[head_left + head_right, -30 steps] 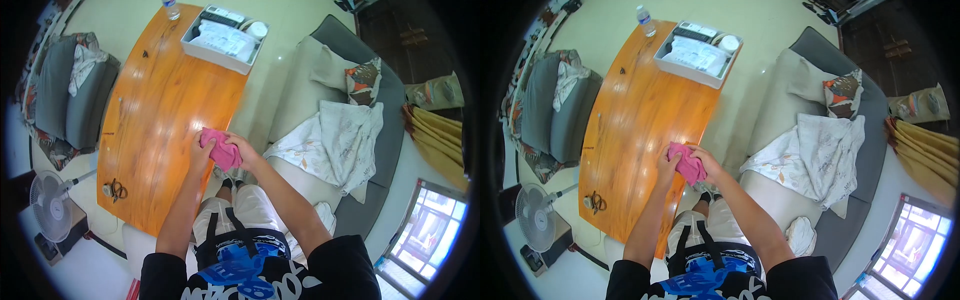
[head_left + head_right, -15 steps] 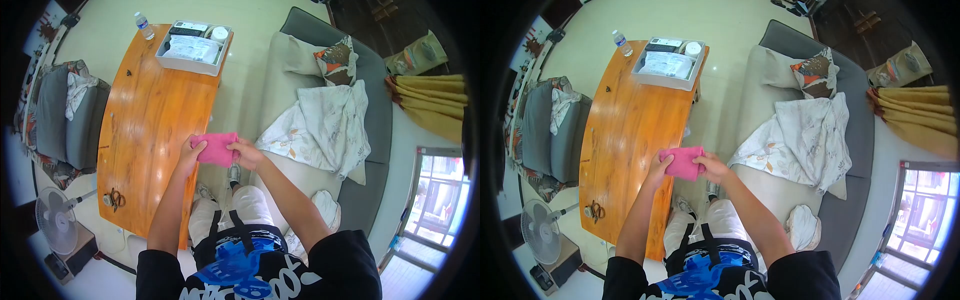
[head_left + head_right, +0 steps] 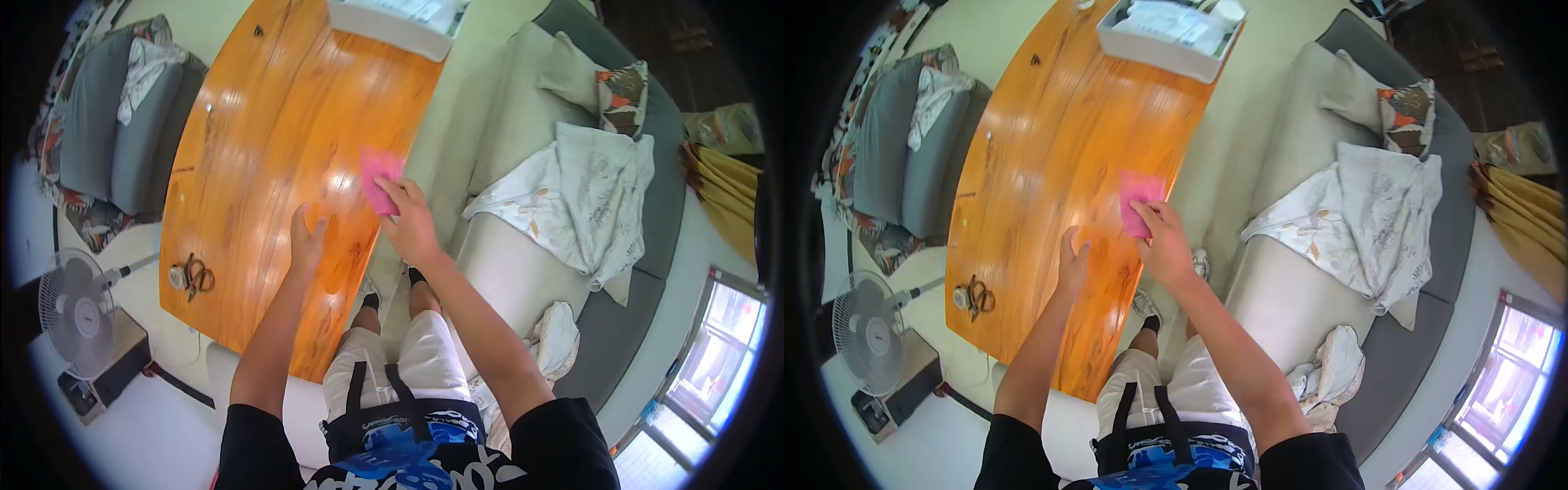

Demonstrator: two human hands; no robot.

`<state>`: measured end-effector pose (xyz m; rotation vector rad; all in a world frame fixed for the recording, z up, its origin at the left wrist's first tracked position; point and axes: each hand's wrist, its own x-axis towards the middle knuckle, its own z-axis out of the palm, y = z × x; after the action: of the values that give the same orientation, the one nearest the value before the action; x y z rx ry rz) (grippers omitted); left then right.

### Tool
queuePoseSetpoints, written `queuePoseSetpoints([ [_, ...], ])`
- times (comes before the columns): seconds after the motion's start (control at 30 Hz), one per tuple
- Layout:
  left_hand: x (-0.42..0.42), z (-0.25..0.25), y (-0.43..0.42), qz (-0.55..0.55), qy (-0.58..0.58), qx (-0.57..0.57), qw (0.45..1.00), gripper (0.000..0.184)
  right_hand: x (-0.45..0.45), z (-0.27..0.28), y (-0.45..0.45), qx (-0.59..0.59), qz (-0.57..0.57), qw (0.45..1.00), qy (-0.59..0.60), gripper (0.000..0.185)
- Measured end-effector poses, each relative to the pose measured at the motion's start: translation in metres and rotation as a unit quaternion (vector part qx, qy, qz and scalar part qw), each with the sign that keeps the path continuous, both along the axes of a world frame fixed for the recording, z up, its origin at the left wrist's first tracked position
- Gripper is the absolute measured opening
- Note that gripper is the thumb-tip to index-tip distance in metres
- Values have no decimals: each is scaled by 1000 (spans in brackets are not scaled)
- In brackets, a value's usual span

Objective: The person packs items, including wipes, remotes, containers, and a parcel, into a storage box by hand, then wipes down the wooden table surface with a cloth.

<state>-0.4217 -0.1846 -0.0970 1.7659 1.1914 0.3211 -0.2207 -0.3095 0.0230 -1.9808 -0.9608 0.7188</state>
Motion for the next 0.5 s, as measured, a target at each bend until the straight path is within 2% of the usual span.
queuePoseSetpoints([
  [0.07, -15, -16, 5, -54, 46, 82, 994, 58, -15, -28, 7, -27, 73, 986, -146, 63],
  [0.17, -8, -24, 21, -110, 83, 166, 976, 62, -23, -67, 34, -105, 83, 971, -200, 68],
  [0.27, 24, -33, 54, -146, 136, 263, 944, 64, -20, -118, 72, -101, 75, 957, -260, 69],
  [0.37, 48, -44, 66, -159, 195, 328, 910, 65, -25, -159, 83, -145, 88, 927, -333, 65],
  [0.47, 54, -49, 69, -157, 197, 345, 904, 67, 3, -159, 74, -97, 151, 937, -301, 63],
  [0.5, 52, -49, 66, -153, 191, 346, 906, 67, 16, -155, 76, -107, 139, 930, -323, 63],
])
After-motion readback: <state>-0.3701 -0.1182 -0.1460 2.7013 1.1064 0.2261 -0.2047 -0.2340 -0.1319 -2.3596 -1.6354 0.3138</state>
